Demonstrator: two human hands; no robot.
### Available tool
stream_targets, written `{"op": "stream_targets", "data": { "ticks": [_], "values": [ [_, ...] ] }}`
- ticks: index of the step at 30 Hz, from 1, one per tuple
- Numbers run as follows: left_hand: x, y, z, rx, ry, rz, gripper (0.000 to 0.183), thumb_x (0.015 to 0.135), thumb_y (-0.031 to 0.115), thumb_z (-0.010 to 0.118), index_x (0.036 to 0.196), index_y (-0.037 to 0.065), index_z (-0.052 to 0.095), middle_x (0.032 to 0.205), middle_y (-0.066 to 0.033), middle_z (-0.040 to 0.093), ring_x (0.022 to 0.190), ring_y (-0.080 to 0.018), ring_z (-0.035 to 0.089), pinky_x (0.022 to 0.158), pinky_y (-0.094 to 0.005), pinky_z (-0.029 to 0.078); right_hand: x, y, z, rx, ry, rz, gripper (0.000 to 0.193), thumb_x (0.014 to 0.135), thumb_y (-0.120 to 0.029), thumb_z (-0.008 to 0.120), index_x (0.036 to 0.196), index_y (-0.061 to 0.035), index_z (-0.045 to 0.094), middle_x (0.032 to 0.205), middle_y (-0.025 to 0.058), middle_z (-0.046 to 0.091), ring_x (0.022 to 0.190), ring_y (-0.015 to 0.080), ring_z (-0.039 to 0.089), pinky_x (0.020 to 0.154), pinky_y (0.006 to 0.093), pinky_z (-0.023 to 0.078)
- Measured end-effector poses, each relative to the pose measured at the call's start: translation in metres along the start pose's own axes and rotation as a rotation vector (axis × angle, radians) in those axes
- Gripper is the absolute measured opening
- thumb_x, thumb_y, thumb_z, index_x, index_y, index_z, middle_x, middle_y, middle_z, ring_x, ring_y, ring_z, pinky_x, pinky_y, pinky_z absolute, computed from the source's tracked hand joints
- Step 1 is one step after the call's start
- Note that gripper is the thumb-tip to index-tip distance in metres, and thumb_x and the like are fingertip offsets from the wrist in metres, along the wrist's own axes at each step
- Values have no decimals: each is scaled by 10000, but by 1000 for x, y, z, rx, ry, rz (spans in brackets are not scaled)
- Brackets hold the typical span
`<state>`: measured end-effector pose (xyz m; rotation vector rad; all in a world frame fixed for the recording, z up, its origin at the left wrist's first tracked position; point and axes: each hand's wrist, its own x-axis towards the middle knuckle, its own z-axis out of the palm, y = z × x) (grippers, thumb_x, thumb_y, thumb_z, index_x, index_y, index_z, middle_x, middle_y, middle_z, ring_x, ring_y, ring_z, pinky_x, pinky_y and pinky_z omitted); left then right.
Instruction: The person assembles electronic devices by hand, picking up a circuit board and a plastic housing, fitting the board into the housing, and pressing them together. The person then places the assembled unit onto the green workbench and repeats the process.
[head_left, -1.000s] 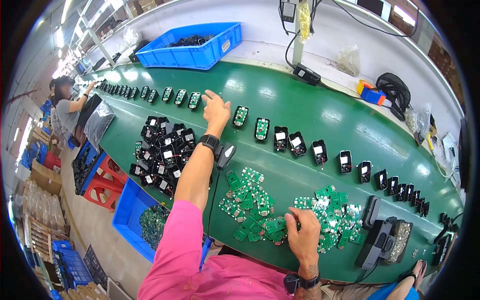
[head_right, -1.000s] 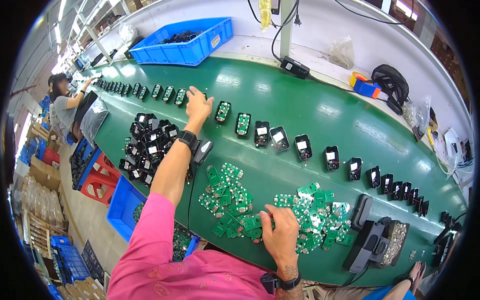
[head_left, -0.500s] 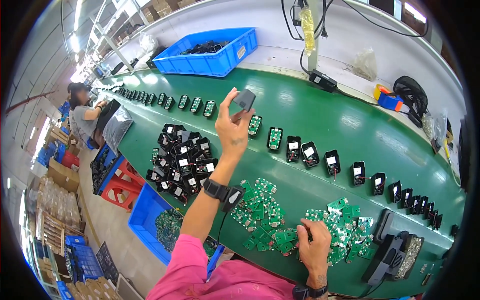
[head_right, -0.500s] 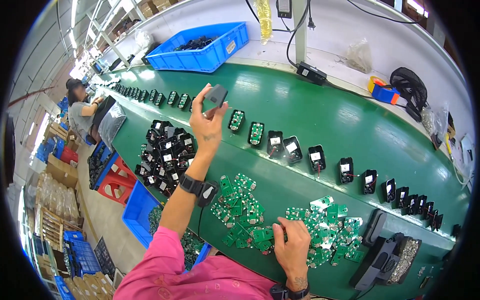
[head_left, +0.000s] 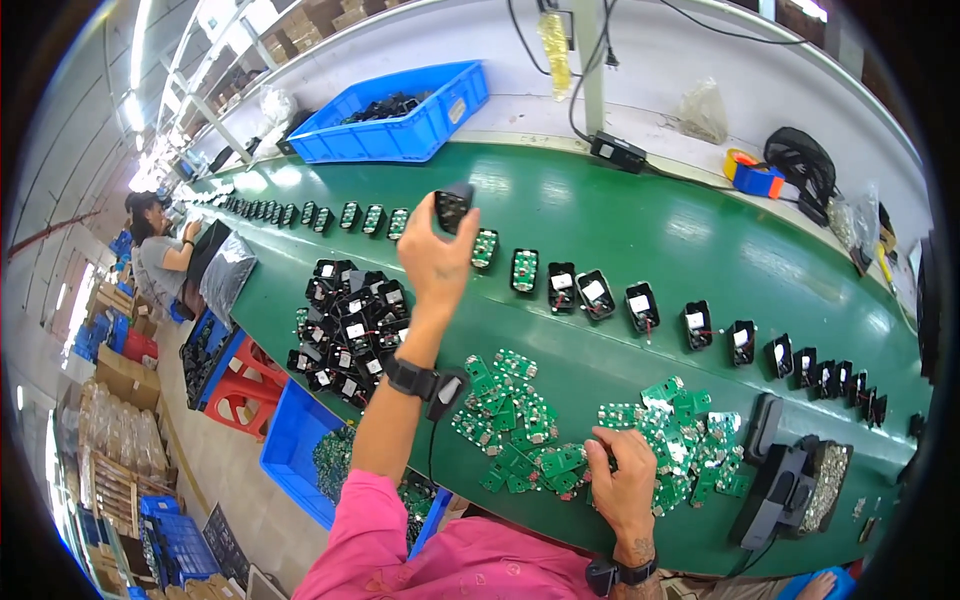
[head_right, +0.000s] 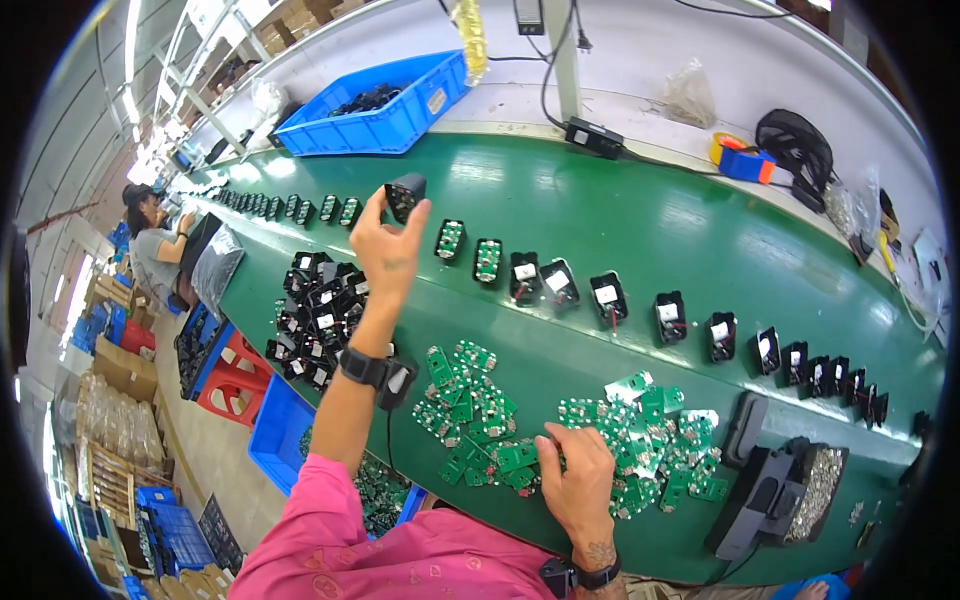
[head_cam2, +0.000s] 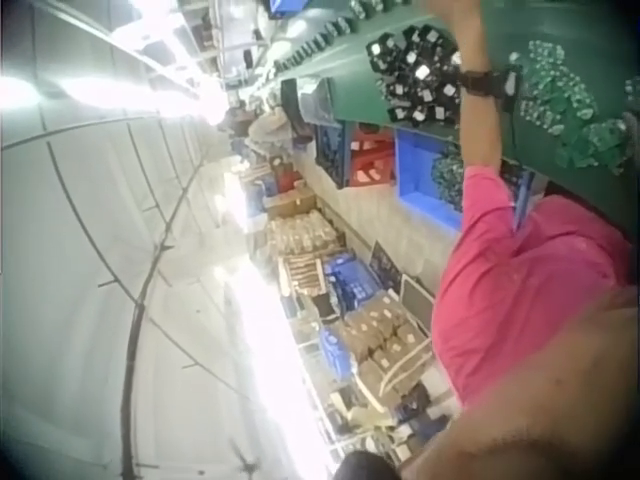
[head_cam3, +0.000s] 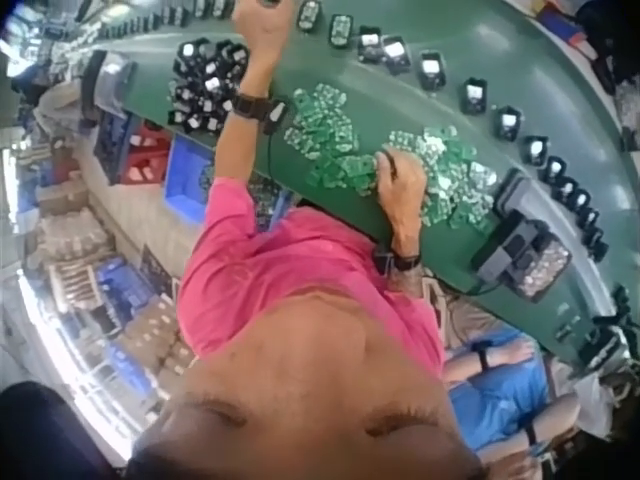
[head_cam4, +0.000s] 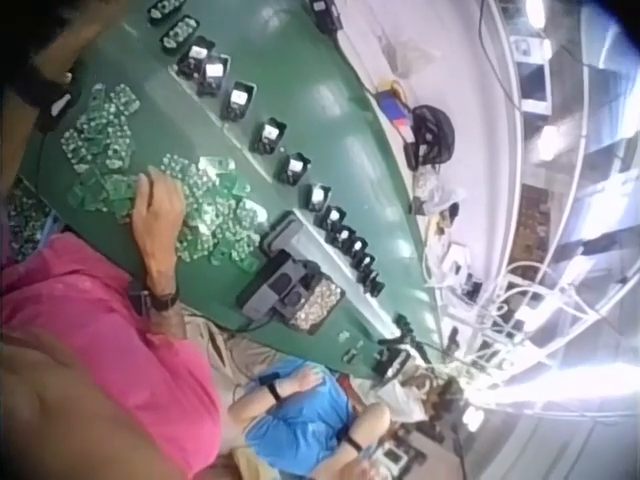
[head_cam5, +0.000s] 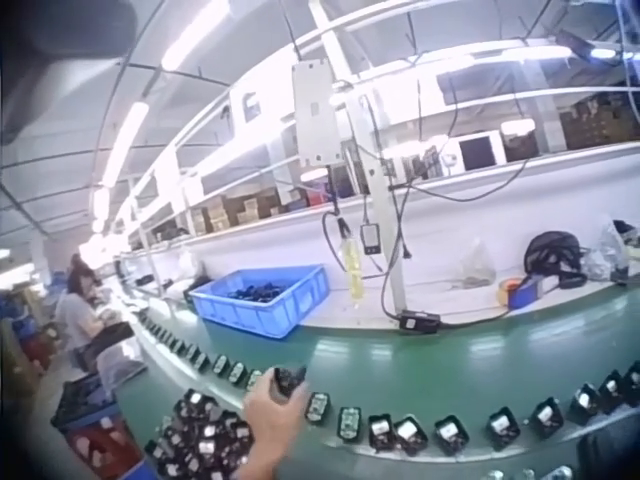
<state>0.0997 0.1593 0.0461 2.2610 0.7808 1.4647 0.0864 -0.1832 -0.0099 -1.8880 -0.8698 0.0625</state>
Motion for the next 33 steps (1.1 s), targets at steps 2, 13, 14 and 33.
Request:
{"op": "stream_targets", "data": {
  "ticks": [2,13,14,33],
  "values": [
    [11,-25,0,148,-116,-192,413,779,374,777,969,15,699,902,-209,708,816,-396,692,736,-482,534,-1,-3,1,9,-4,-33,138,839,-51,713,960,10,688,756,123,646,701,280,604,652,387,478],
    [6,-48,18,562,-377,-134,677,772,279,771,1367,107,499,1403,-260,509,948,-443,685,813,-510,565,-9,4,-3,-18,13,-31,145,846,-77,714,960,11,694,792,124,671,720,280,630,663,384,497],
    [2,-33,16,486,-575,54,832,753,265,787,1460,160,362,1465,-274,422,984,-459,666,823,-514,563,-7,4,-2,-18,21,-35,148,845,-76,715,964,10,695,803,127,677,727,282,635,670,386,503],
    [-77,74,79,540,-894,531,807,727,525,803,1215,-74,570,1086,-161,634,920,-305,691,666,-372,575,-13,-6,-16,-123,62,-44,168,846,-88,718,976,14,695,784,119,674,708,276,618,656,390,497]
  ]
}}
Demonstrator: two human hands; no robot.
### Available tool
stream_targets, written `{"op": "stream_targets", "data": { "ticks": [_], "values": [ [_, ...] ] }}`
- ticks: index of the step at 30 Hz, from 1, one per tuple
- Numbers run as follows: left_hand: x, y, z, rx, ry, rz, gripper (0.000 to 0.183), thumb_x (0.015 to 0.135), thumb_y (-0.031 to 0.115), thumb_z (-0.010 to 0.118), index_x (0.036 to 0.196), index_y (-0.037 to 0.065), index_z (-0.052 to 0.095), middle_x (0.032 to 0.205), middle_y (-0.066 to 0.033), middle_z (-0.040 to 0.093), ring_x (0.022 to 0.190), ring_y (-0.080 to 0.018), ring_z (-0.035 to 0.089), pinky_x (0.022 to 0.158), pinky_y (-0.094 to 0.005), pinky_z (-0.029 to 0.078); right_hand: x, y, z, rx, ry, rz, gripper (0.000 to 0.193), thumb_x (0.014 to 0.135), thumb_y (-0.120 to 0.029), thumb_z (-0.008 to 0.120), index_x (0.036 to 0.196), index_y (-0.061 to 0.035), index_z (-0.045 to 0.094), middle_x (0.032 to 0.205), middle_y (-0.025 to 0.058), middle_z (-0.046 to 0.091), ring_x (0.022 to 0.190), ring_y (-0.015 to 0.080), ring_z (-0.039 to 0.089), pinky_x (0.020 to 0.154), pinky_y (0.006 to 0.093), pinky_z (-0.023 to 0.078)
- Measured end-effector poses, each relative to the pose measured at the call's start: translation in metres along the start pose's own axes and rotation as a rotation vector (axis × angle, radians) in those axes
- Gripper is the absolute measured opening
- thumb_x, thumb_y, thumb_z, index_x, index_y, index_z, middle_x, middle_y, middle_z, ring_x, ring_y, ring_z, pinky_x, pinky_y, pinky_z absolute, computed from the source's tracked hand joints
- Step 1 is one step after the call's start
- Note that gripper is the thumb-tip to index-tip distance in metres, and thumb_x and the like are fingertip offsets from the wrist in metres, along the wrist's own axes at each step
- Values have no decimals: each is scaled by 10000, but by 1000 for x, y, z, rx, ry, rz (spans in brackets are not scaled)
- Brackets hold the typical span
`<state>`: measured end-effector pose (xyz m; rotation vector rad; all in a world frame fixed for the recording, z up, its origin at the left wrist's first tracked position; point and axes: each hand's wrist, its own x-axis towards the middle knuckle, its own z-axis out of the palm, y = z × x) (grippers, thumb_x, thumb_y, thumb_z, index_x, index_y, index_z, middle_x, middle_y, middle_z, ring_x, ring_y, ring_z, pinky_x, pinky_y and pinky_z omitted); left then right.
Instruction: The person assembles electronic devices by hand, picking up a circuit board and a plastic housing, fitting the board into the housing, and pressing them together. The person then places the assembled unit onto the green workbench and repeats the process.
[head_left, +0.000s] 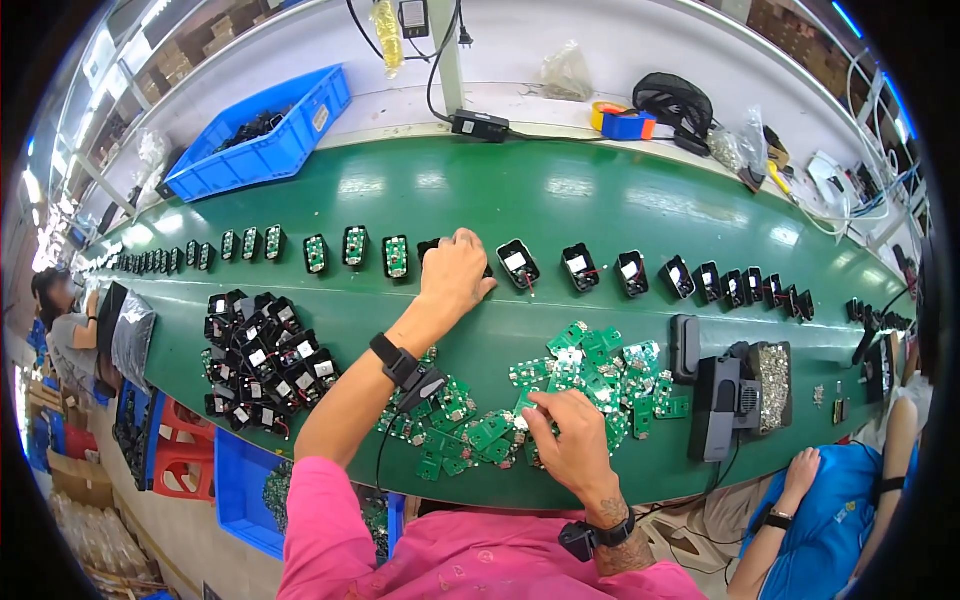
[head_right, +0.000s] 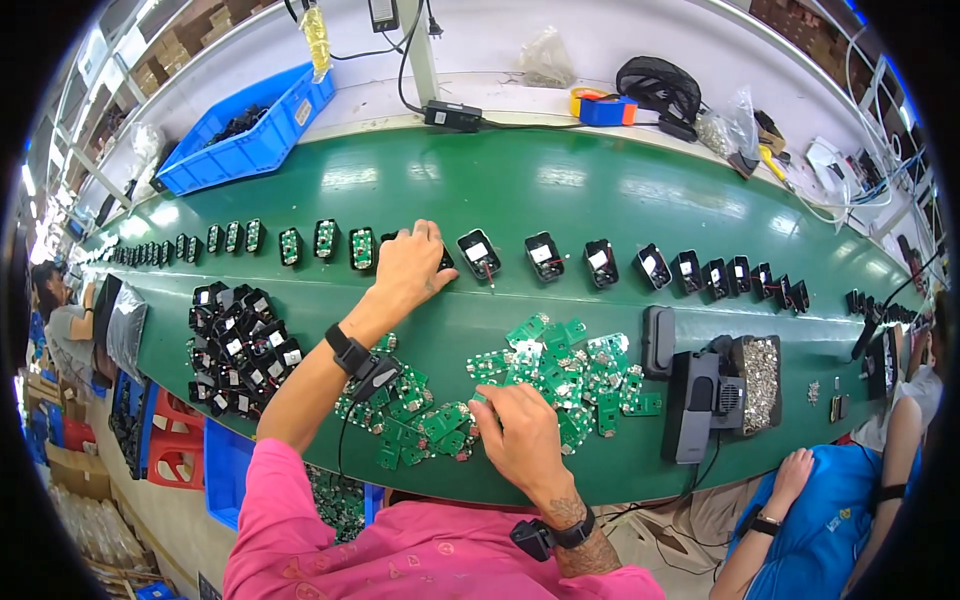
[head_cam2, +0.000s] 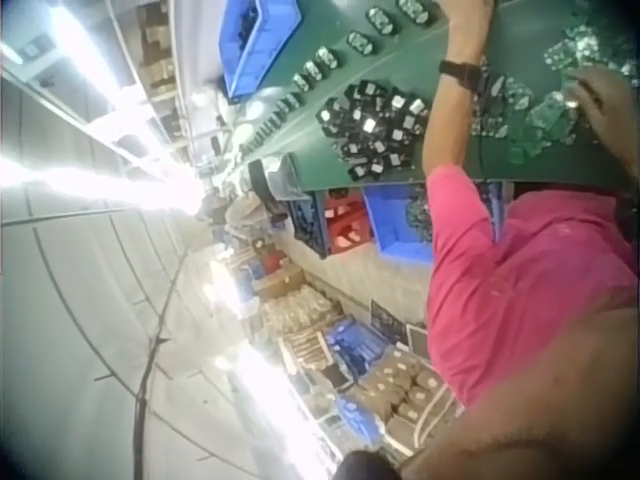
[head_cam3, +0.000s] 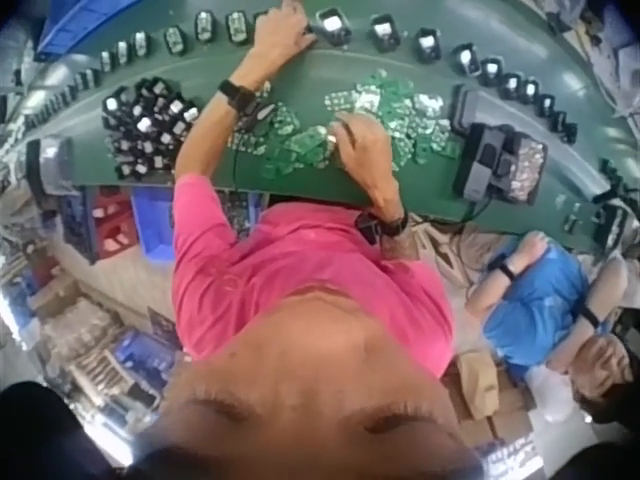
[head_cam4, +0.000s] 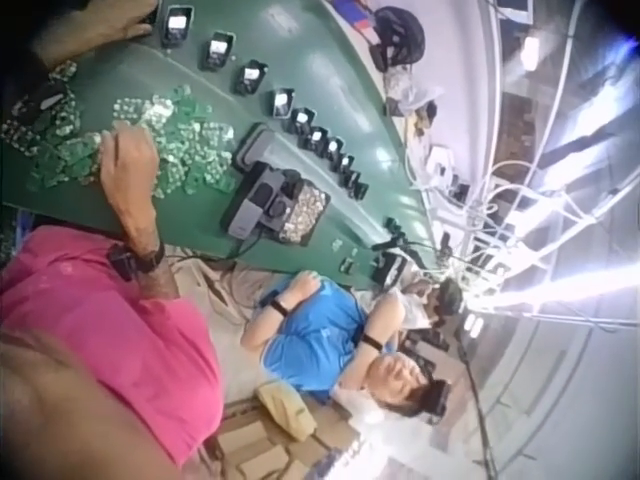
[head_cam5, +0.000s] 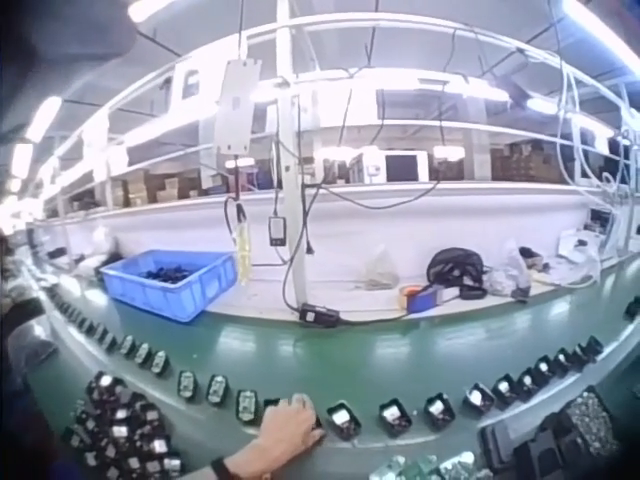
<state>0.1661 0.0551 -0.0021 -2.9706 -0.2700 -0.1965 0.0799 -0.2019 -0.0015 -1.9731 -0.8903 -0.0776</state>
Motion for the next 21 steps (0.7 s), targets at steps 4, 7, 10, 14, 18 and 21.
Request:
{"op": "stream_targets", "data": {
  "ticks": [4,7,10,14,18,21],
  "values": [
    [0,9,-8,35,50,105,792,757,541,770,1250,-42,558,1127,-169,624,1113,-344,607,729,-389,588,-4,-1,-2,-18,-7,18,170,848,-92,717,978,15,695,782,117,673,715,275,623,656,391,499],
    [-3,24,-9,-12,57,123,876,783,580,732,1399,24,452,1217,-190,582,1162,-380,574,771,-423,590,-5,-2,0,-15,-8,8,173,847,-95,718,978,14,694,784,115,673,719,276,624,658,389,499],
    [-1,38,-6,-128,-69,103,1003,816,646,665,1567,147,225,1333,-218,504,1179,-425,556,809,-482,583,-7,-2,-1,-23,-5,8,171,847,-96,718,978,11,695,790,116,675,720,278,624,661,389,499],
    [10,49,11,-196,79,99,987,831,661,639,1568,139,239,1352,-215,494,1202,-432,551,800,-468,591,-9,-2,-5,-23,-9,47,165,853,-98,713,983,2,698,797,115,675,731,278,623,674,384,496],
    [23,45,22,-169,18,158,853,870,592,629,1492,72,364,1272,-200,547,1171,-397,580,793,-445,591,-14,2,-7,-25,-22,64,164,856,-101,712,989,-6,701,796,111,673,739,274,623,683,381,495],
    [24,46,22,-219,69,168,797,897,552,617,1461,35,391,1236,-191,574,1158,-371,597,778,-436,594,-16,5,-6,-28,-4,66,163,857,-102,713,989,-8,703,791,108,672,737,273,624,683,382,496]
  ]
}}
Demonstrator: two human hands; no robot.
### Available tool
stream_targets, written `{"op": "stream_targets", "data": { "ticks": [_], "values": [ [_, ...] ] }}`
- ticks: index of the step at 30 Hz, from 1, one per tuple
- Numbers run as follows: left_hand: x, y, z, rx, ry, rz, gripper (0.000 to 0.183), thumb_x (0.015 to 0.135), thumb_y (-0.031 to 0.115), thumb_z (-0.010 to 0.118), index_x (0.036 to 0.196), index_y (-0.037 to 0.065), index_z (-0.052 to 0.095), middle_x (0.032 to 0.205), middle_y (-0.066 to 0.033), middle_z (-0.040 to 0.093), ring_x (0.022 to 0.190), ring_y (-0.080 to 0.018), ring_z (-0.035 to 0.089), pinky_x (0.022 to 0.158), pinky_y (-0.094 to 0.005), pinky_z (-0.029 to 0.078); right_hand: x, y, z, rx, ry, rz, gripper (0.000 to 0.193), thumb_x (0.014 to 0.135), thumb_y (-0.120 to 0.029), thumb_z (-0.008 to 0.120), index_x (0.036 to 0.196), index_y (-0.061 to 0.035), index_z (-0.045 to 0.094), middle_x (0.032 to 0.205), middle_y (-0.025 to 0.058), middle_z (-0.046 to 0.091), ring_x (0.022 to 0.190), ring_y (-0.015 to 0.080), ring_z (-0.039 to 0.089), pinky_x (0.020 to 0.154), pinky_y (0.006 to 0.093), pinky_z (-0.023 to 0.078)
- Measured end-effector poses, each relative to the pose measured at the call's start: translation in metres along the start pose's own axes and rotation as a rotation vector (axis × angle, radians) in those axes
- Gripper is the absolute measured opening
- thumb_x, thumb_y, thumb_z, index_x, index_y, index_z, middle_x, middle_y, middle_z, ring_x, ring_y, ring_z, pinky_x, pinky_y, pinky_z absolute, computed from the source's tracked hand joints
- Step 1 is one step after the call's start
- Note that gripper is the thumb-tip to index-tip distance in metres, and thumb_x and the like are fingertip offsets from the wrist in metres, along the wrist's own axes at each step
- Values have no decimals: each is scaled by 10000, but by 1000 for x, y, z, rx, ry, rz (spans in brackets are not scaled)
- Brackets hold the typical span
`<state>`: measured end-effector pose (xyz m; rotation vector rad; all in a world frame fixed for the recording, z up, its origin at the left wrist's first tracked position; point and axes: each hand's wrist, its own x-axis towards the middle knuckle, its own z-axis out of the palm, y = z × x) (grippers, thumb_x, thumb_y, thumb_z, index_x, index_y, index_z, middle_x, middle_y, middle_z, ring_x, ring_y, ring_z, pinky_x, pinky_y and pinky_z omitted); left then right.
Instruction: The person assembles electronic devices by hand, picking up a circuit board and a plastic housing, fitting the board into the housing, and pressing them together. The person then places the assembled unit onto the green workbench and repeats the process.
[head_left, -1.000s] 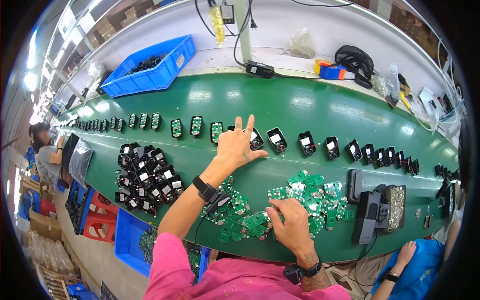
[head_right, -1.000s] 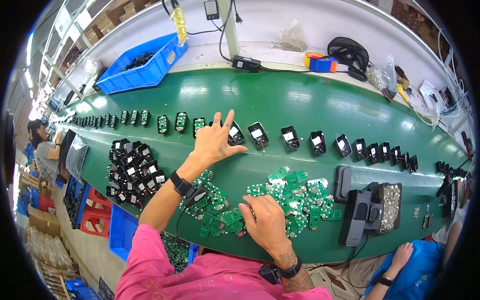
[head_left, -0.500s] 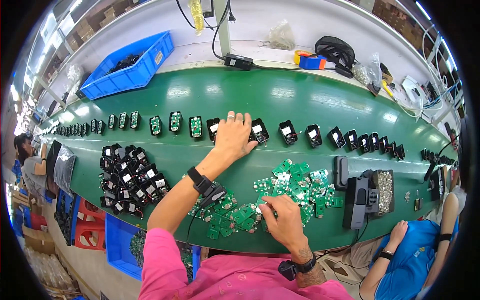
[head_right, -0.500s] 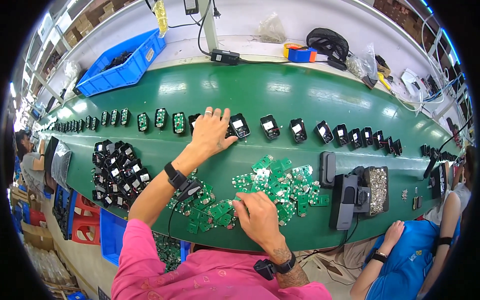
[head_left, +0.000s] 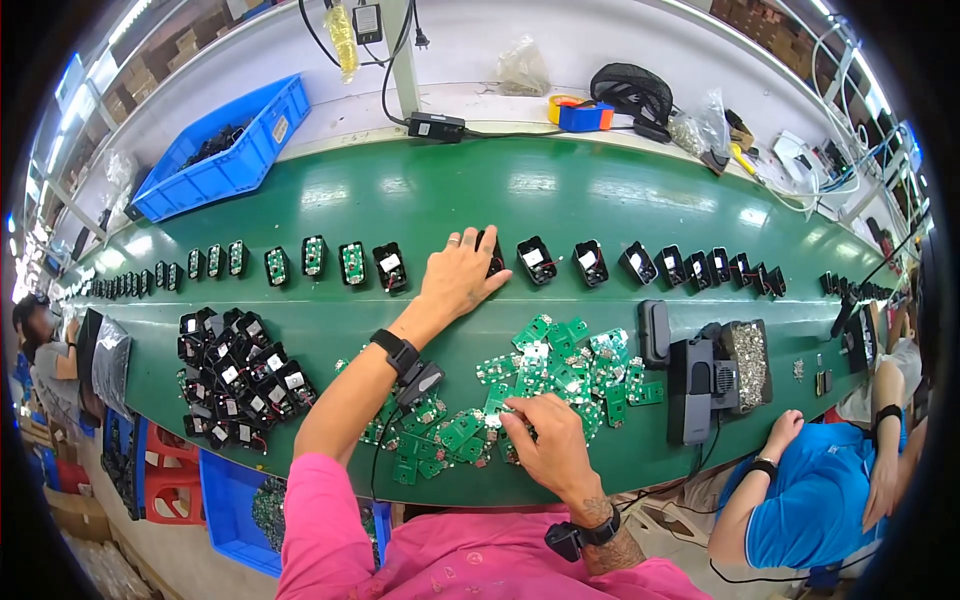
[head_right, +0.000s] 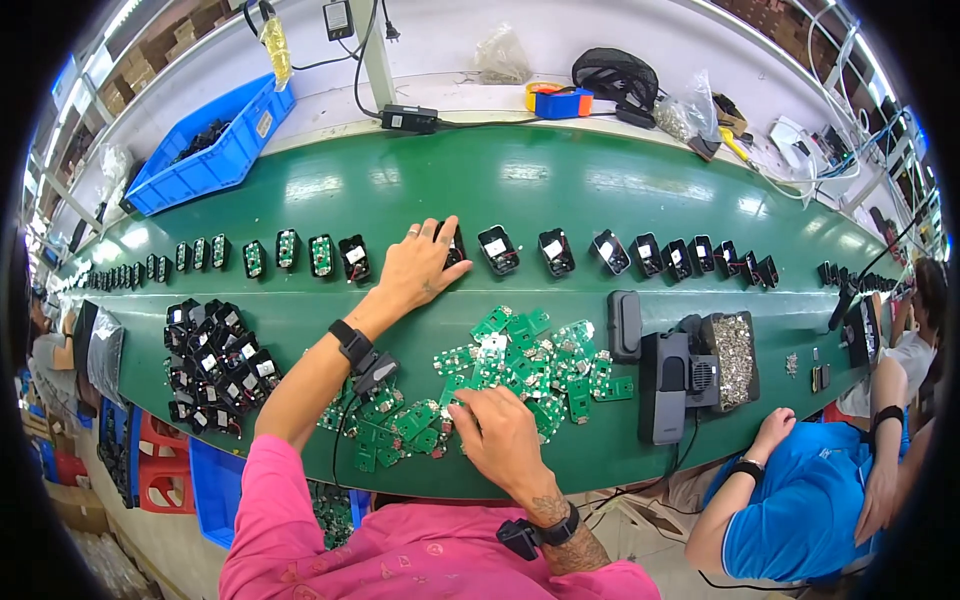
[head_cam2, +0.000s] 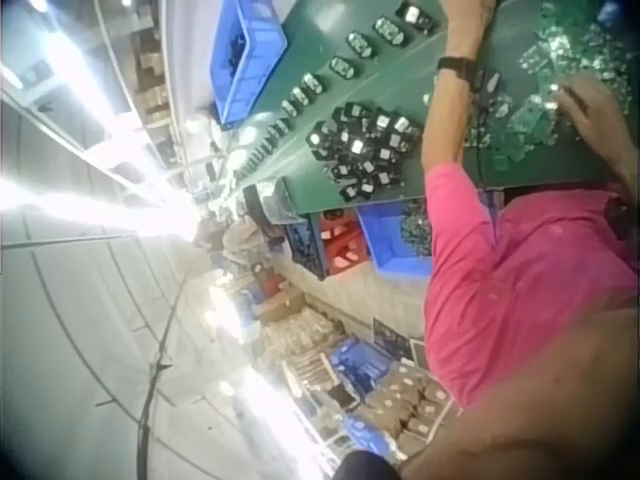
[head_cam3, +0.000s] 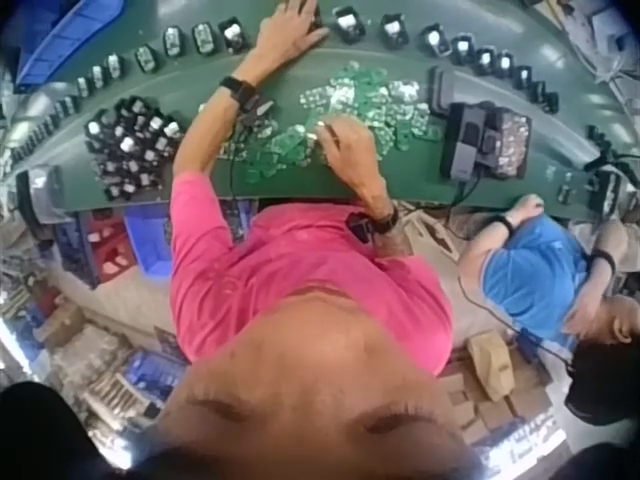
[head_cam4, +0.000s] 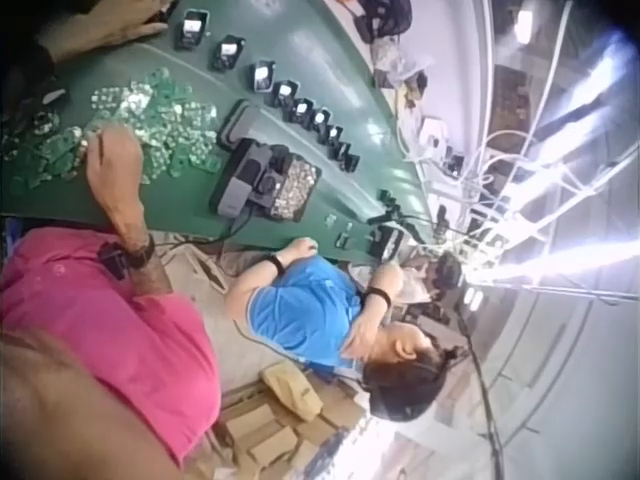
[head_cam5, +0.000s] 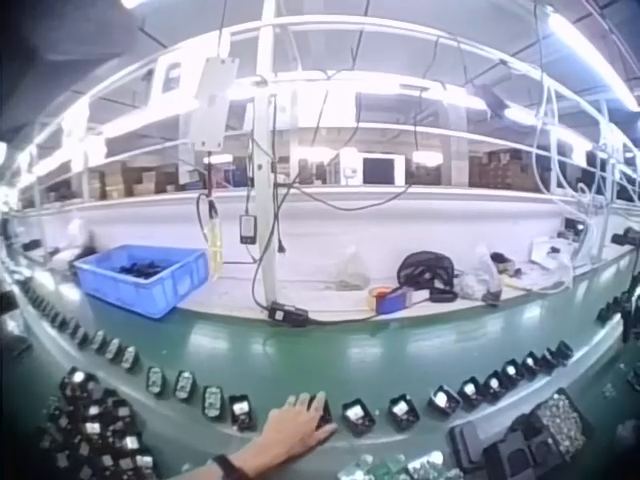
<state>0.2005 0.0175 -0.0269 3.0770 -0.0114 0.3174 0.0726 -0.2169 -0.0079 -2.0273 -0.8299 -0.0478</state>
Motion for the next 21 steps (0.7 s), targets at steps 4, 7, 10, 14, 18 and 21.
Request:
{"op": "stream_targets", "data": {
  "ticks": [4,7,10,14,18,21],
  "values": [
    [-2,2,4,-10,73,61,960,851,648,615,1485,-18,344,1227,-208,584,1118,-378,605,783,-455,587,1,2,0,-6,-15,5,164,854,-99,716,987,-4,703,793,106,674,738,273,628,682,379,499],
    [0,-5,-3,23,-18,41,1132,770,739,623,1496,-61,287,1255,-219,578,1160,-398,588,813,-463,584,1,3,1,4,-9,-9,167,850,-95,718,987,0,703,795,106,677,728,270,623,670,378,499],
    [-3,-16,-6,74,-104,10,1236,721,781,629,1509,-83,226,1287,-233,567,1208,-420,565,847,-466,577,-1,3,3,4,0,-16,164,848,-90,718,981,4,703,792,106,676,712,264,616,653,376,494],
    [-14,-15,-19,74,-80,0,1269,675,811,643,1545,-3,206,1416,-228,492,1223,-436,557,885,-469,567,-3,0,6,7,-14,-7,154,841,-78,717,972,4,706,782,108,665,691,263,607,634,376,484],
    [-20,-25,-64,170,-83,2,1173,616,739,748,1542,161,317,1528,-171,400,1265,-442,522,917,-507,543,1,5,4,24,-24,-5,153,840,-71,716,975,1,707,771,112,654,682,265,606,633,375,484],
    [-28,-69,-91,277,-114,-77,1053,599,498,862,1496,190,405,1533,-135,406,1347,-424,439,1012,-546,467,2,-1,0,-13,7,22,145,842,-64,713,972,0,703,776,120,640,696,274,607,634,378,484]
  ]
}}
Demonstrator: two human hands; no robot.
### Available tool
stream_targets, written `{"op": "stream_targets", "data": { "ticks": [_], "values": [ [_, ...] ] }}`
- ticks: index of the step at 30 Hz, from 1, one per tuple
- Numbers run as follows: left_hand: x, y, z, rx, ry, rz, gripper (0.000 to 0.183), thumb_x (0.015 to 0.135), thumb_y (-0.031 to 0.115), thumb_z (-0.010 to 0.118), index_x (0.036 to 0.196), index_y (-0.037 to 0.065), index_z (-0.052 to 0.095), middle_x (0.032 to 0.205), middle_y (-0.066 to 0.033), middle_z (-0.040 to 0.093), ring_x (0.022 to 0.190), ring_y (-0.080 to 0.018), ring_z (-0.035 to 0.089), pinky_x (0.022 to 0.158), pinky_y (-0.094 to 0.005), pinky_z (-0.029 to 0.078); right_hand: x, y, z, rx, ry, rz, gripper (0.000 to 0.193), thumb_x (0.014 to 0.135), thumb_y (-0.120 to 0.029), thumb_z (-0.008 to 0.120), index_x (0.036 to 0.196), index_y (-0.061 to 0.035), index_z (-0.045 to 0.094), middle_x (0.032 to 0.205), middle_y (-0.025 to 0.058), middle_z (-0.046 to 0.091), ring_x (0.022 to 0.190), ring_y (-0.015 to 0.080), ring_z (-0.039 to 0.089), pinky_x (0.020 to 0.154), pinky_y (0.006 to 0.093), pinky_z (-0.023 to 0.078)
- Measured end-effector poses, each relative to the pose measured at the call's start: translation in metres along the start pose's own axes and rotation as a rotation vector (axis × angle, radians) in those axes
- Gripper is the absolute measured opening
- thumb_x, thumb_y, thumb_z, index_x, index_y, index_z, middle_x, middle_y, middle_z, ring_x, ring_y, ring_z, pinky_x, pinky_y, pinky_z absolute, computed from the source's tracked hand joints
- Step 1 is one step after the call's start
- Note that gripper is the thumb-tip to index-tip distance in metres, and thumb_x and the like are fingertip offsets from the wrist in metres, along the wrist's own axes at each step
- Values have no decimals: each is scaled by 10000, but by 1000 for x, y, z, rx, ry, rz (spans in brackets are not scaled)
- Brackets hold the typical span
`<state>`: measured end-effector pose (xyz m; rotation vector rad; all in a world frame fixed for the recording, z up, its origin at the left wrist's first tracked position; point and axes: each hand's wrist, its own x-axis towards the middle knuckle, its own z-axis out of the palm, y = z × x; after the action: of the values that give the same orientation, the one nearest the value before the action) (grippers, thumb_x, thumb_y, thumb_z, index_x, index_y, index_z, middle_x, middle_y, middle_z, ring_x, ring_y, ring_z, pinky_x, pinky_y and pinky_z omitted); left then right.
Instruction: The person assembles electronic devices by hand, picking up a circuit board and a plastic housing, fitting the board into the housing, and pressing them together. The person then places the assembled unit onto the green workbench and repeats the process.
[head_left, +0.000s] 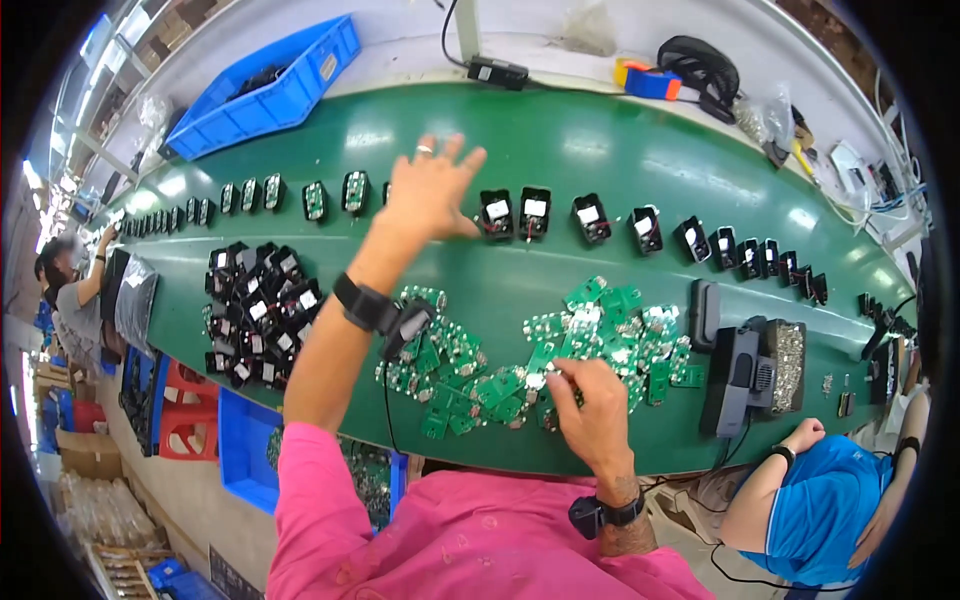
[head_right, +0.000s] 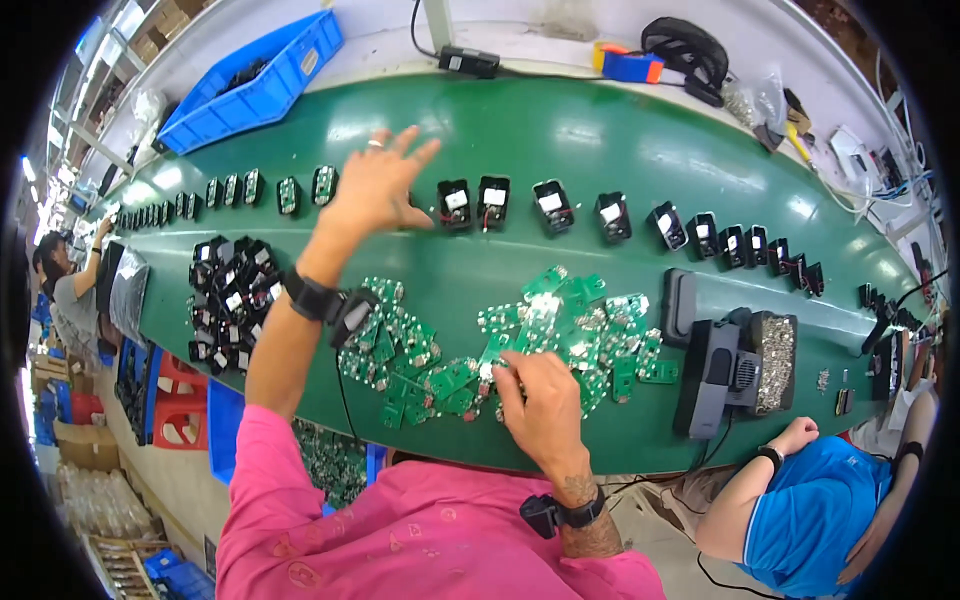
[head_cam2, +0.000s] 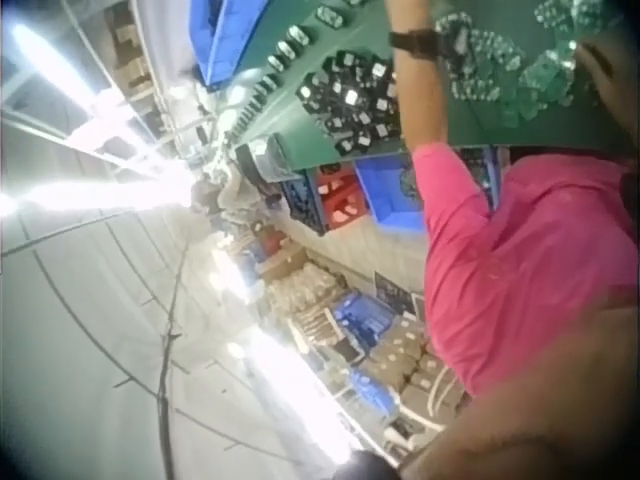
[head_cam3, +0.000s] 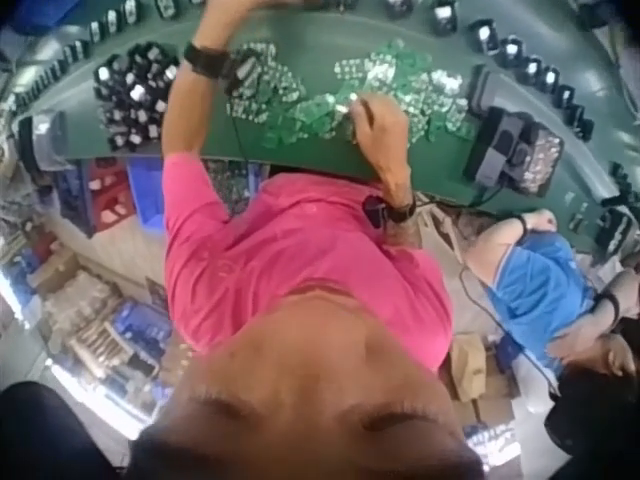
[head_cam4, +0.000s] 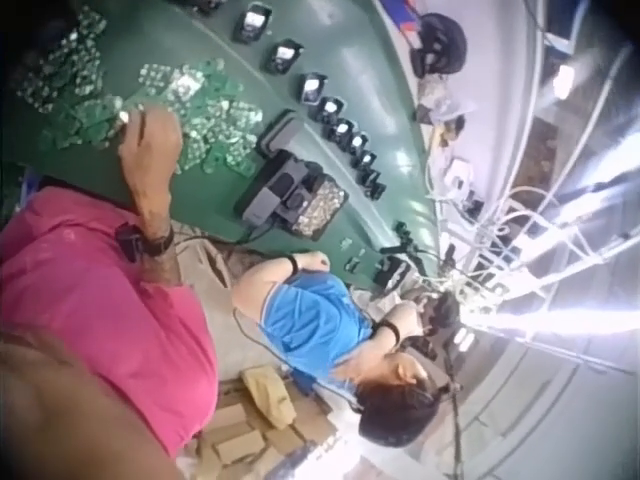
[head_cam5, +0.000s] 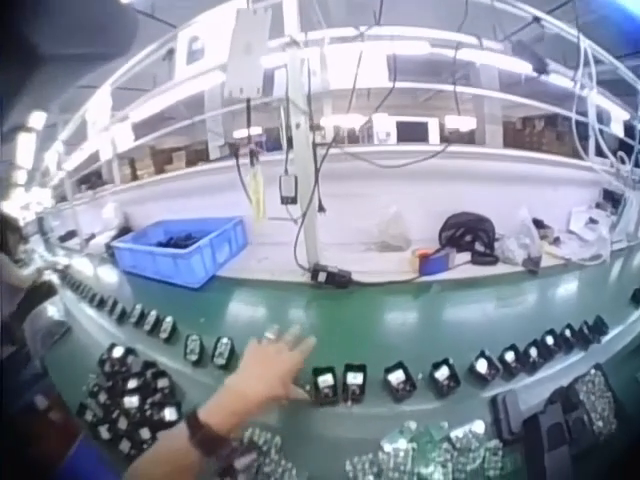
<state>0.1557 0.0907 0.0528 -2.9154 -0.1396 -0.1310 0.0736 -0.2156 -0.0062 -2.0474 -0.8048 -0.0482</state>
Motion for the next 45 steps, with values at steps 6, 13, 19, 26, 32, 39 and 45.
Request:
{"op": "stream_targets", "data": {
  "ticks": [6,13,19,26,32,39,45],
  "values": [
    [-7,-32,52,-64,-235,-122,886,677,263,786,1480,179,423,1347,-130,568,1297,-383,475,1020,-566,382,22,-22,34,-9,-119,-150,196,829,-92,732,991,5,677,822,116,636,774,297,601,700,400,491],
    [-40,-4,14,-443,183,-109,814,703,183,741,1436,40,415,1243,-228,579,1167,-412,556,983,-450,456,53,-42,77,-101,-106,-77,381,857,-191,728,1146,25,606,988,168,612,874,338,595,781,429,498],
    [-153,49,-11,-787,293,-12,809,696,100,779,1419,-8,433,1334,-255,509,1197,-427,549,998,-447,467,63,-38,72,474,-169,235,316,944,-208,626,1117,57,613,826,129,666,699,201,629,654,344,509],
    [-223,62,48,-1360,408,-94,686,738,305,852,1324,46,608,1433,-211,439,1252,-327,520,990,-423,474,26,-47,81,642,-392,396,220,970,-173,618,1043,32,650,767,17,646,687,69,560,585,262,460],
    [-268,75,75,-1965,245,-461,292,927,243,713,1072,-7,755,1430,-190,444,1133,-216,593,930,-317,500,32,-68,64,298,-554,322,219,913,-161,689,1036,21,686,739,50,666,641,88,588,594,259,475],
    [-275,58,74,-2122,494,-511,341,1004,277,595,1119,-11,736,1318,-120,526,1008,-153,600,878,-292,481,58,-49,106,-266,-266,-25,356,812,-123,751,1135,-19,644,1055,156,583,993,317,564,884,393,466],
    [-281,37,54,-1796,288,-603,370,1018,349,557,1213,79,718,1298,-69,490,945,-121,523,820,-250,453,65,-41,109,-184,-213,-76,251,807,-74,755,1015,1,637,953,120,633,870,246,619,778,346,505]
  ]
}}
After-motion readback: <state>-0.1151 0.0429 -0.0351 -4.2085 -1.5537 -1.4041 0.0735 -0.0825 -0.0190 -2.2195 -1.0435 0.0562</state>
